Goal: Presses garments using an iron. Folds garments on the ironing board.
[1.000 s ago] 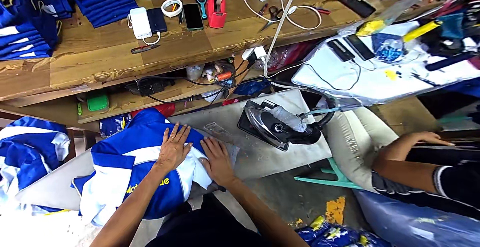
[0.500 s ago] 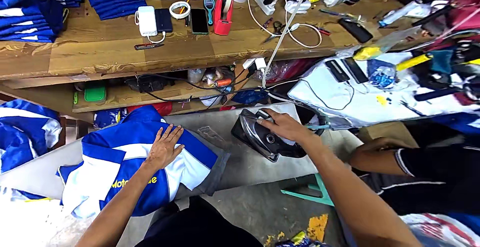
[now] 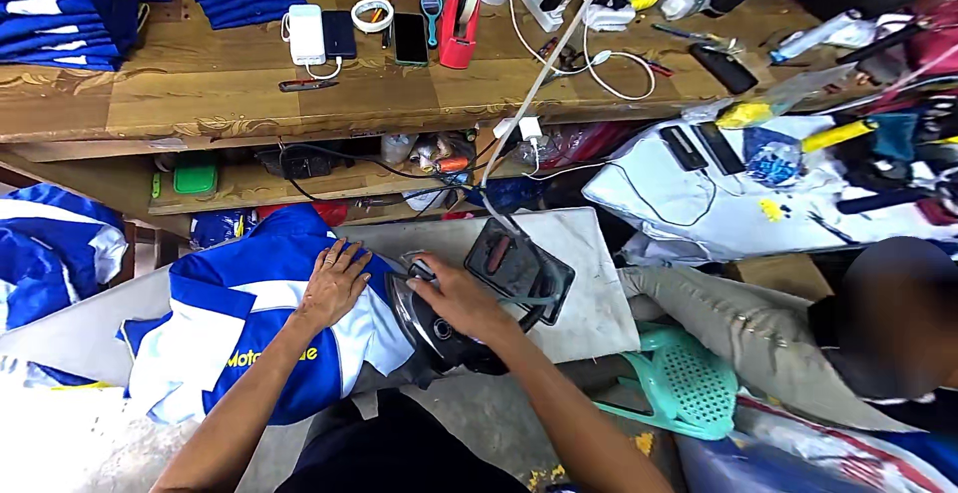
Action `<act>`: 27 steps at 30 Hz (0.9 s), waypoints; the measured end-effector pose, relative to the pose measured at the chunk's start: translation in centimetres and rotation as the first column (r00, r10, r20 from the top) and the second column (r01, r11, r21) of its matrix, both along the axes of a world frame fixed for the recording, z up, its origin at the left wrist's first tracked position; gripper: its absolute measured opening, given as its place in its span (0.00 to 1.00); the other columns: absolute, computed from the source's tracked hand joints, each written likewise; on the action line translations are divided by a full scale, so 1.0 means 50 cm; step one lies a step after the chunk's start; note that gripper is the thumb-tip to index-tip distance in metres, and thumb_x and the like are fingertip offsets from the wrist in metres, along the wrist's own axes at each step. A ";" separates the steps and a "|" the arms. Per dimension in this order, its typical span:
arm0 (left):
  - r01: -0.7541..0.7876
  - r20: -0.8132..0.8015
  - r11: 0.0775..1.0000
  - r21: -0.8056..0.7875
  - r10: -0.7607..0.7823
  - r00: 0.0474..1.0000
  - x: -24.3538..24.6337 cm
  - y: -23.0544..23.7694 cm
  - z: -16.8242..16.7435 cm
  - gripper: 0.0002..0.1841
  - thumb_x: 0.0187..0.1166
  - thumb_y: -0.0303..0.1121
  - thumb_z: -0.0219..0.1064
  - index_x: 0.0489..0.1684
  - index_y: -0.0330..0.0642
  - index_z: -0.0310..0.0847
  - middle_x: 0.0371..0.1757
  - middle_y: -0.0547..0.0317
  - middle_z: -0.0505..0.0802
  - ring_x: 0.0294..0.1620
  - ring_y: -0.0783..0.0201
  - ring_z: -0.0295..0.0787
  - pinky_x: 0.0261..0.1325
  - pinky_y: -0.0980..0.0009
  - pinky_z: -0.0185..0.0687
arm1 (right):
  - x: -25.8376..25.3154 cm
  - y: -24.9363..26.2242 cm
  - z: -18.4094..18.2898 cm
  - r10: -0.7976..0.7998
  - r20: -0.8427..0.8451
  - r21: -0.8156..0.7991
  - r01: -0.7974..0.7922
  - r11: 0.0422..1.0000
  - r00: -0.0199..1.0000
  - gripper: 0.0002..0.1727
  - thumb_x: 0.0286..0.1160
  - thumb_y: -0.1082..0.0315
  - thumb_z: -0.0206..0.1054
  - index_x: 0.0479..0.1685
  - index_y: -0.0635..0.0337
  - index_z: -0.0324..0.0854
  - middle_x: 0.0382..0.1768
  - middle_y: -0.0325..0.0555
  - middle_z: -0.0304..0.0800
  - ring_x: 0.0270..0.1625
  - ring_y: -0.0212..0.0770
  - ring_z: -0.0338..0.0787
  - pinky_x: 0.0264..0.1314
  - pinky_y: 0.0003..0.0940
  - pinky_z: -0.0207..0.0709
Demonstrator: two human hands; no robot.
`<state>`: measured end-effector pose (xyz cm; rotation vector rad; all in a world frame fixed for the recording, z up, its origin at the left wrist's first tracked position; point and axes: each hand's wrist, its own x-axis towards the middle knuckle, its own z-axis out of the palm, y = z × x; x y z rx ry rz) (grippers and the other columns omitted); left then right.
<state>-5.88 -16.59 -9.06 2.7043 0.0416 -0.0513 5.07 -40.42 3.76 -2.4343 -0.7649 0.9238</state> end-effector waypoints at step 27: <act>-0.007 -0.092 1.000 -0.005 0.006 0.996 -0.023 0.108 -0.008 0.25 0.91 0.39 0.44 0.84 0.69 0.73 0.93 0.69 0.67 0.96 0.56 0.50 0.91 0.31 0.34 | 0.091 0.154 -0.011 0.161 0.146 -0.237 -0.123 0.964 0.976 0.30 0.75 0.64 0.65 0.81 0.40 0.76 0.59 0.56 0.91 0.63 0.60 0.90 0.60 0.65 0.79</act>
